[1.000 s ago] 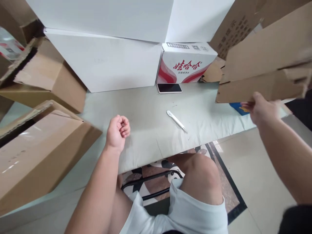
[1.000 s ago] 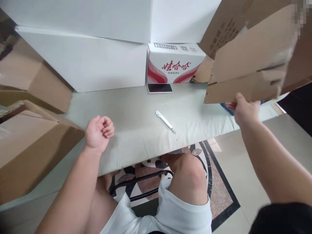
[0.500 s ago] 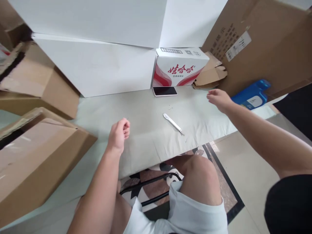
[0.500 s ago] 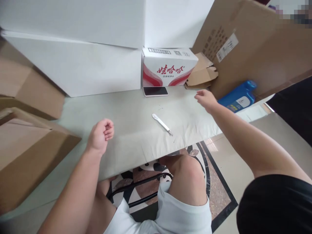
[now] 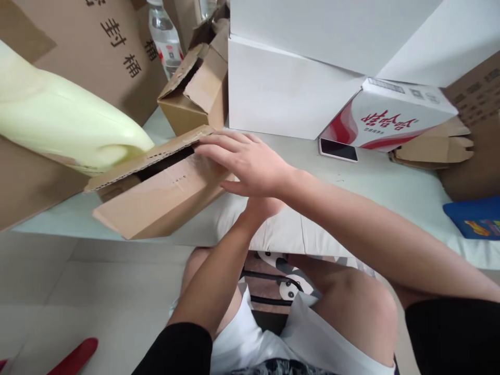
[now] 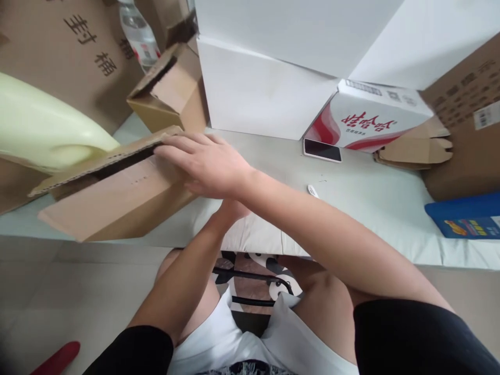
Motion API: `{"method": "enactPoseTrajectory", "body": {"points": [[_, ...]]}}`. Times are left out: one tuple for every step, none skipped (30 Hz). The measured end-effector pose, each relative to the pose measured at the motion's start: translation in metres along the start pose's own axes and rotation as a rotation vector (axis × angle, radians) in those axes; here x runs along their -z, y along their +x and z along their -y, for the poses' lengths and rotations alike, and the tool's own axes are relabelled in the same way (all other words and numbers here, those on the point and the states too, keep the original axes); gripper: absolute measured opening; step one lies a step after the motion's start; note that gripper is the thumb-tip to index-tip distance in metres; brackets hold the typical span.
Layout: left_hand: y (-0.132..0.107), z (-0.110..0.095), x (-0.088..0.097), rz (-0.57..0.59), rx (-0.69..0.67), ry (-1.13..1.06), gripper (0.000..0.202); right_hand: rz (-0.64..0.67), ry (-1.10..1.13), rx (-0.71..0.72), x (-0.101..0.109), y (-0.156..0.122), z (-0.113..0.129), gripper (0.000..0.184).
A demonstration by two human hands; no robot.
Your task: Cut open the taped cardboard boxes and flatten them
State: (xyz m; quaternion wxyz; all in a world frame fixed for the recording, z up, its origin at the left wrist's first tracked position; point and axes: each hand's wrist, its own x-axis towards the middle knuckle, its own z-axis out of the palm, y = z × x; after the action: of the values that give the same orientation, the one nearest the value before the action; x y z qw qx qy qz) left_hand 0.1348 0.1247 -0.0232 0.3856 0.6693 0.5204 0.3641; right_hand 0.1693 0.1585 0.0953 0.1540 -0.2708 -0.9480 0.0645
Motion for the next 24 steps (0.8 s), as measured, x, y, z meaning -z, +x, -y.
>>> {"method": "enactPoseTrajectory", "body": {"points": [[-0.001,0.0,0.001,0.033,0.006,0.026,0.01,0.009,-0.043,0.014,-0.003,0.01,-0.001,0.051],[-0.002,-0.001,0.003,0.062,0.015,0.062,0.014,0.012,-0.081,0.016,-0.004,0.016,-0.002,0.048],[-0.002,-0.003,0.005,0.083,0.022,0.106,0.017,0.008,-0.112,0.01,-0.005,0.019,-0.003,0.044],[-0.003,-0.006,0.008,0.098,0.025,0.152,0.021,-0.002,-0.136,-0.001,-0.004,0.019,-0.003,0.038],[-0.004,-0.009,0.01,0.113,0.027,0.197,0.023,-0.017,-0.15,-0.013,-0.001,0.017,-0.003,0.03],[-0.004,-0.013,0.011,0.126,0.025,0.229,0.025,-0.035,-0.153,-0.023,0.003,0.012,-0.003,0.021],[-0.004,-0.017,0.013,0.132,0.022,0.245,0.025,-0.055,-0.143,-0.027,0.009,0.006,-0.004,0.012],[-0.005,-0.02,0.014,0.145,0.024,0.254,0.025,-0.078,-0.121,-0.028,0.017,-0.002,-0.004,0.006],[-0.005,-0.022,0.014,0.17,0.033,0.259,0.024,-0.108,-0.087,-0.03,0.026,-0.011,-0.005,0.003],[-0.006,-0.024,0.014,0.202,0.044,0.264,0.023,-0.153,-0.051,-0.026,0.036,-0.022,-0.006,0.004],[-0.007,-0.025,0.014,0.233,0.051,0.27,0.023,-0.241,-0.034,-0.015,0.046,-0.034,-0.007,0.005],[-0.008,-0.026,0.013,0.261,0.048,0.281,0.023,-0.343,-0.05,-0.022,0.056,-0.047,-0.008,0.005],[-0.01,-0.025,0.012,0.286,0.042,0.298,0.023,-0.434,-0.067,-0.059,0.064,-0.063,-0.01,0.005],[-0.011,-0.025,0.011,0.305,0.031,0.317,0.021,-0.524,-0.08,-0.107,0.07,-0.08,-0.011,0.005],[-0.013,-0.023,0.01,0.312,0.02,0.334,0.02,-0.622,-0.087,-0.153,0.074,-0.098,-0.011,0.006],[-0.013,-0.022,0.009,0.321,0.014,0.345,0.02,-0.726,-0.077,-0.202,0.075,-0.118,-0.012,0.006],[-0.013,-0.02,0.008,0.329,0.019,0.345,0.019,-0.817,-0.048,-0.27,0.074,-0.139,-0.013,0.007],[-0.011,-0.017,0.008,0.333,0.038,0.34,0.018,-0.915,-0.03,-0.303,0.071,-0.159,-0.013,0.008],[-0.009,-0.014,0.008,0.321,0.061,0.331,0.018,-0.994,-0.015,-0.33,0.065,-0.178,-0.014,0.009],[-0.005,-0.011,0.009,0.28,0.086,0.322,0.017,-1.056,-0.004,-0.369,0.058,-0.195,-0.015,0.01],[0.0,-0.008,0.01,0.224,0.109,0.308,0.019,-1.111,0.002,-0.411,0.051,-0.211,-0.015,0.01],[0.006,-0.004,0.013,0.129,0.114,0.278,0.024,-1.156,0.007,-0.45,0.043,-0.223,-0.015,0.011],[0.012,-0.001,0.016,0.038,0.125,0.231,0.03,-1.193,0.013,-0.486,0.036,-0.233,-0.015,0.013],[0.017,0.002,0.019,-0.059,0.142,0.159,0.035,-1.23,0.019,-0.512,0.03,-0.239,-0.014,0.015]]}}
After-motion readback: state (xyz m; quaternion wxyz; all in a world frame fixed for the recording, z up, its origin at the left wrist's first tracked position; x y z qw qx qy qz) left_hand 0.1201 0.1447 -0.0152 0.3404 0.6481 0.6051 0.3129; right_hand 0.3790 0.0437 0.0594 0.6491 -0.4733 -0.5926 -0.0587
